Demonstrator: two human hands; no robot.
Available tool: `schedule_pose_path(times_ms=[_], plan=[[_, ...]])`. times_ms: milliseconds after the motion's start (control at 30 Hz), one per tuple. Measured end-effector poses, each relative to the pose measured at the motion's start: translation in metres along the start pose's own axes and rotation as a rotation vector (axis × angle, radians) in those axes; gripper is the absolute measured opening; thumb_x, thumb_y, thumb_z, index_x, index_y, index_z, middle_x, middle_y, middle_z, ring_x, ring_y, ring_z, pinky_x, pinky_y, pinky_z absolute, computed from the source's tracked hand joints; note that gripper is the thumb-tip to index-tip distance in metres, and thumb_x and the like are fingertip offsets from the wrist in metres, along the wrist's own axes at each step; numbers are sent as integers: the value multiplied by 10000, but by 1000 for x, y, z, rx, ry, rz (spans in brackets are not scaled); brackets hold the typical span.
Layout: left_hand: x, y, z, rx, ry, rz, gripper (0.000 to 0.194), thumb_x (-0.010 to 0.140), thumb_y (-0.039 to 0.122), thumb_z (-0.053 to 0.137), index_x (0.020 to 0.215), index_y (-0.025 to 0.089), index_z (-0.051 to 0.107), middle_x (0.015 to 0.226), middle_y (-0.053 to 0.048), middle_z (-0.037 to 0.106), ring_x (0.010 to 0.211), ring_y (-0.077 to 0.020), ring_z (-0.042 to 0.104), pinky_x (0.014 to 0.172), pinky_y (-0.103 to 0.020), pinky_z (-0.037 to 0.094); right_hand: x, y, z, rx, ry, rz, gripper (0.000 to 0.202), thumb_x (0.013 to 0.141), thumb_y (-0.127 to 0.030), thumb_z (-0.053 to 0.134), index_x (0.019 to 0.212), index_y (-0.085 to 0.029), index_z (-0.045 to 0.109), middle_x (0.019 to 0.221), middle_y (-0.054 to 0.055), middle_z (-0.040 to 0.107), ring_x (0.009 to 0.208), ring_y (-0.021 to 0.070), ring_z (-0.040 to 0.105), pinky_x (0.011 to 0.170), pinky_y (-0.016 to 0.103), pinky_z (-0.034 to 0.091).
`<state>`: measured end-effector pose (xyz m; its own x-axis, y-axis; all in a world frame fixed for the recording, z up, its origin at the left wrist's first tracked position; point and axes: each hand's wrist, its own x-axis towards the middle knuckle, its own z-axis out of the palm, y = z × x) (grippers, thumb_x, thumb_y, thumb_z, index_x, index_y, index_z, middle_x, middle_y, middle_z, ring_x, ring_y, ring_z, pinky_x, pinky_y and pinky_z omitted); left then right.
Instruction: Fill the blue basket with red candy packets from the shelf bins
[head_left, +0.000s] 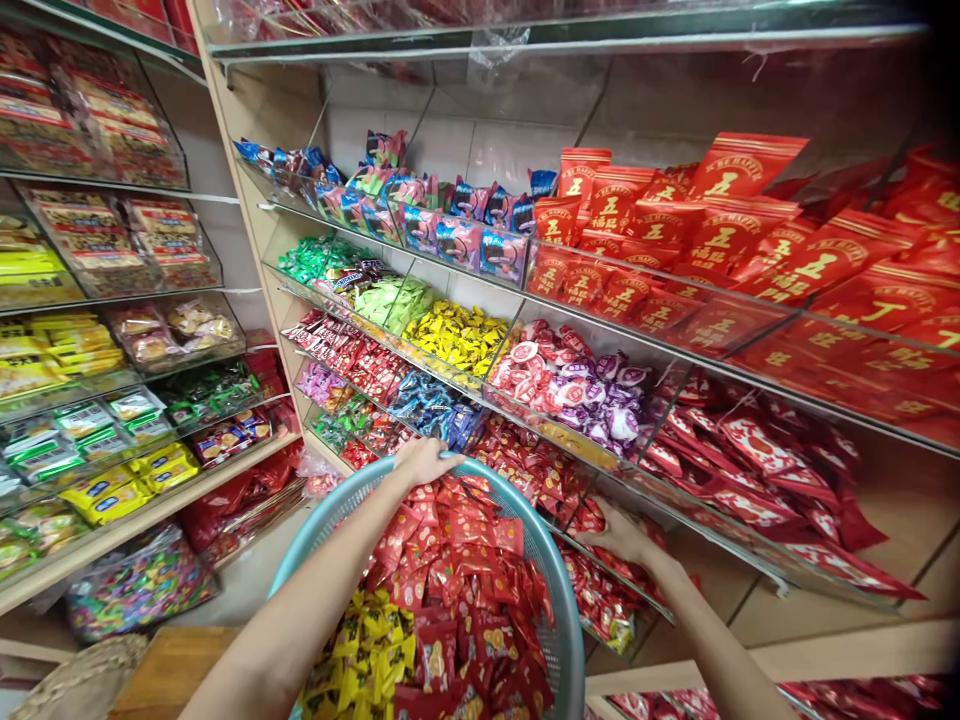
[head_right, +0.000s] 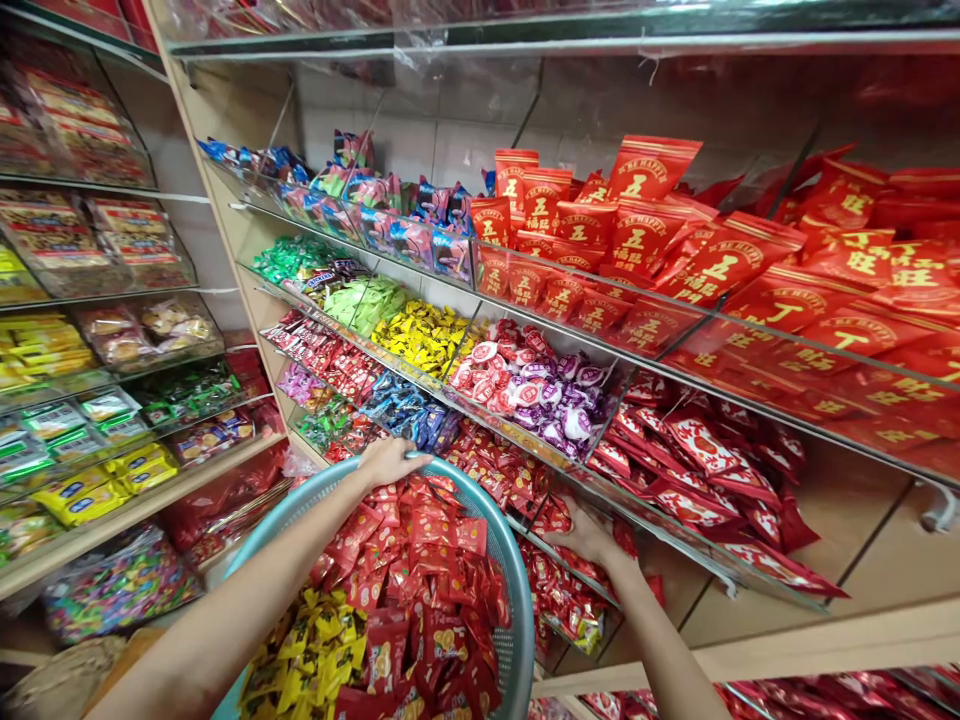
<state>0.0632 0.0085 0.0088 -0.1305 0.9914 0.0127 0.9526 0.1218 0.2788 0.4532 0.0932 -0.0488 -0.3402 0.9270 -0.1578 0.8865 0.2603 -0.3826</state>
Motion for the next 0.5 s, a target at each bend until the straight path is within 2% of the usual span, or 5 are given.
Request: schedule_pose_path(times_ms=[167, 267, 400, 500], plan=[[2, -2, 1, -1, 4, 5, 577, 701, 699, 284, 784, 250, 636, 781, -54, 670, 783, -232, 610, 656, -291, 411, 5, 1, 0, 12, -2, -145, 627, 659, -551, 536, 1124, -136, 467, 1096, 133, 555, 979, 263, 529, 843, 345, 384], [2, -3, 2, -10, 9, 10, 588, 698, 709, 269, 777, 251, 629, 774, -52, 667, 769, -231, 611, 626, -282, 404, 7, 3, -1, 16, 74, -168, 507, 747, -522, 445, 1103, -164, 487, 1100, 112, 559, 1002, 253, 521, 861, 337, 373], [0, -3, 1, -23, 9, -10, 618, 686, 730, 257, 756, 241, 627, 773, -57, 665, 777, -229, 609, 645, -282, 399, 10, 0, 1, -87, 245, -95, 484, 816, -471, 346, 1197, -183, 425, 1169, 121, 522, 1105, 272, 457, 894, 361, 342], [-1, -2, 1, -41, 2, -19, 638, 679, 743, 243, 729, 233, 624, 748, -53, 661, 768, -221, 607, 656, -279, 395, 10, -6, 4, -157, 203, 28, 501, 811, -419, 365, 1247, -171, 372, 1161, 144, 528, 1051, 281, 505, 849, 364, 367]])
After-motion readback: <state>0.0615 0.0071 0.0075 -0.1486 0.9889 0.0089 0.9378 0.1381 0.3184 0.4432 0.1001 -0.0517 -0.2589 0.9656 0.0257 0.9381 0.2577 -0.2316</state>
